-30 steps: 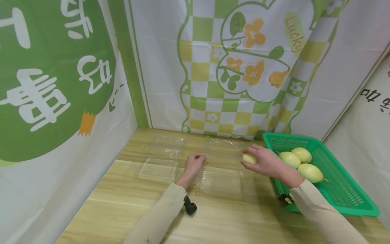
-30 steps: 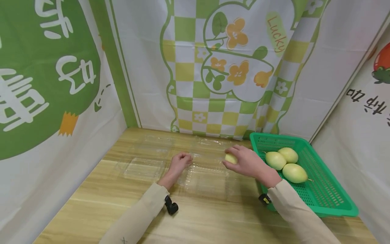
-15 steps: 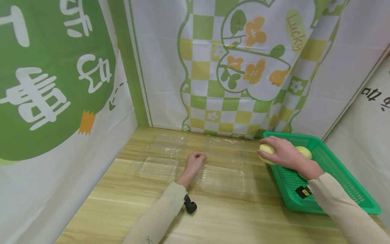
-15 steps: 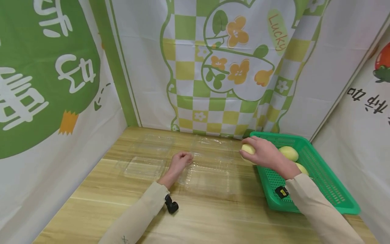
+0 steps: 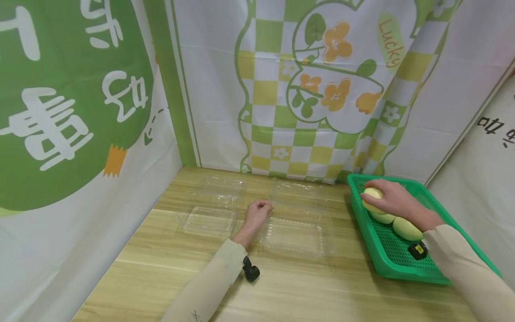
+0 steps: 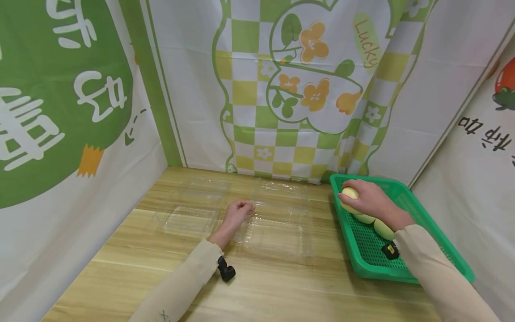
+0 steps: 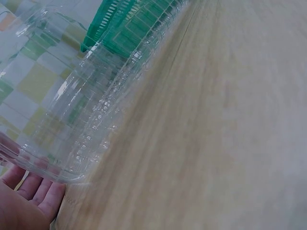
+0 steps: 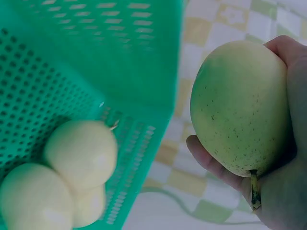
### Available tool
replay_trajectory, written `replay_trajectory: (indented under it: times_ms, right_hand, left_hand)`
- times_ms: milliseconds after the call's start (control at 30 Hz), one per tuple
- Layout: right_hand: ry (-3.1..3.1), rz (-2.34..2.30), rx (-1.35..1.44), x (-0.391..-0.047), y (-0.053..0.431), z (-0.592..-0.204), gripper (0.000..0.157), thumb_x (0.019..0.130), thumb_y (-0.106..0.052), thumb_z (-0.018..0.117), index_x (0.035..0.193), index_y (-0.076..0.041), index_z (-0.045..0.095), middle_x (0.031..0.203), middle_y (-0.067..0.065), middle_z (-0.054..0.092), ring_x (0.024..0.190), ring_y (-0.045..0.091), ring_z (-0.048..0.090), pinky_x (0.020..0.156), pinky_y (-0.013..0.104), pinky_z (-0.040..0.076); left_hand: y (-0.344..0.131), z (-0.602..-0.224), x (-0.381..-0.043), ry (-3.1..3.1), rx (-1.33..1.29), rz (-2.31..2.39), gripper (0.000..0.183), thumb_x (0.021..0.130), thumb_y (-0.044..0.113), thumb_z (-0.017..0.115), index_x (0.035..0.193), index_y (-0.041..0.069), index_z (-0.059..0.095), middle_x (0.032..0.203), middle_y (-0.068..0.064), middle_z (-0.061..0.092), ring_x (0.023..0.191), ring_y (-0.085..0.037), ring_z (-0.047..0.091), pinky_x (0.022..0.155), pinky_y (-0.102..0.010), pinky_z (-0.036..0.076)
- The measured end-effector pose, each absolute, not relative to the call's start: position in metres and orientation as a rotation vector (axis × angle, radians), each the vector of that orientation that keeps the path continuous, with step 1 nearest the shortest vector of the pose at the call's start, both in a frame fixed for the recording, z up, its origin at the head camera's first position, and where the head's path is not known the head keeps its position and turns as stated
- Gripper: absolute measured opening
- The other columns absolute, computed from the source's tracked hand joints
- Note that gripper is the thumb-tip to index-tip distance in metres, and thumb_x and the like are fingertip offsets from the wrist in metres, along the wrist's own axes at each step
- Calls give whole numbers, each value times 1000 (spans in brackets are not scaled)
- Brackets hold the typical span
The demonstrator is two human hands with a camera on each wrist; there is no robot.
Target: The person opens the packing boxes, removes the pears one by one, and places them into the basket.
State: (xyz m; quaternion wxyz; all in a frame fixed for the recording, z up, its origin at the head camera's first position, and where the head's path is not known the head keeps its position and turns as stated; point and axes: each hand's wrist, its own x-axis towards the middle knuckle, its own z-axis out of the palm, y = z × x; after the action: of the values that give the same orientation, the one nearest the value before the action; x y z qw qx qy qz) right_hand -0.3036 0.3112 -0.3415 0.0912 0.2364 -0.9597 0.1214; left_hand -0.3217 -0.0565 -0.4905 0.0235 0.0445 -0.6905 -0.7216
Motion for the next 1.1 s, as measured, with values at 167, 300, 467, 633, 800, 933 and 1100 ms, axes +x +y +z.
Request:
replay_trajectory:
  times_ms: [167,300,467,633,800,933,1100]
  right_hand:
    - [-2898,347,683,-312,324,-352,43,91,-42,54,115,-6,60,110,14,63,89,27,61,70,44,50]
    - [-2937,333,674,-317,334,-365,42,92,-41,53,115,-7,60,110,13,63,92,28,61,73,46,50]
    - [-2964,337,680,-322,341,-377,39,92,-41,53,111,-8,62,105,9,65,88,24,62,72,45,50]
    - [-2978,305,685,-327,348,-385,39,92,-40,52,108,-7,64,100,10,67,84,26,63,69,44,51]
    - [-3025,293,673,-329,352,-394,37,92,-38,52,107,-6,64,98,12,67,81,26,63,66,41,51]
    - [-3035,313,694,-330,351,-398,33,91,-31,53,106,-4,65,99,14,67,81,27,63,68,43,51]
    - [-2996,268,804,-332,349,-405,23,90,-23,53,98,-7,67,98,10,66,86,29,62,76,49,49]
  left_hand:
    - [-56,-490,-321,-2138,125,-2231,22,87,12,58,104,-2,60,100,-15,63,95,-28,61,84,-36,53]
    - [-56,-491,-320,-2147,123,-2228,22,87,13,58,104,-2,60,100,-14,63,96,-28,60,83,-35,53]
    - [-58,-492,-320,-2165,131,-2220,23,87,16,58,104,1,60,100,-12,63,94,-23,60,83,-33,53]
    - [-59,-491,-320,-2171,116,-2228,25,88,17,57,107,0,59,100,-11,62,92,-22,59,83,-35,52]
    - [-58,-491,-320,-2175,117,-2223,25,88,16,57,107,-1,60,98,-12,63,90,-21,59,81,-33,53]
    - [-57,-491,-320,-2164,125,-2229,25,88,15,57,107,-1,60,100,-12,63,91,-22,60,83,-33,52]
    - [-57,-490,-321,-2148,127,-2229,25,87,14,58,106,-2,60,101,-13,63,92,-22,60,84,-35,52]
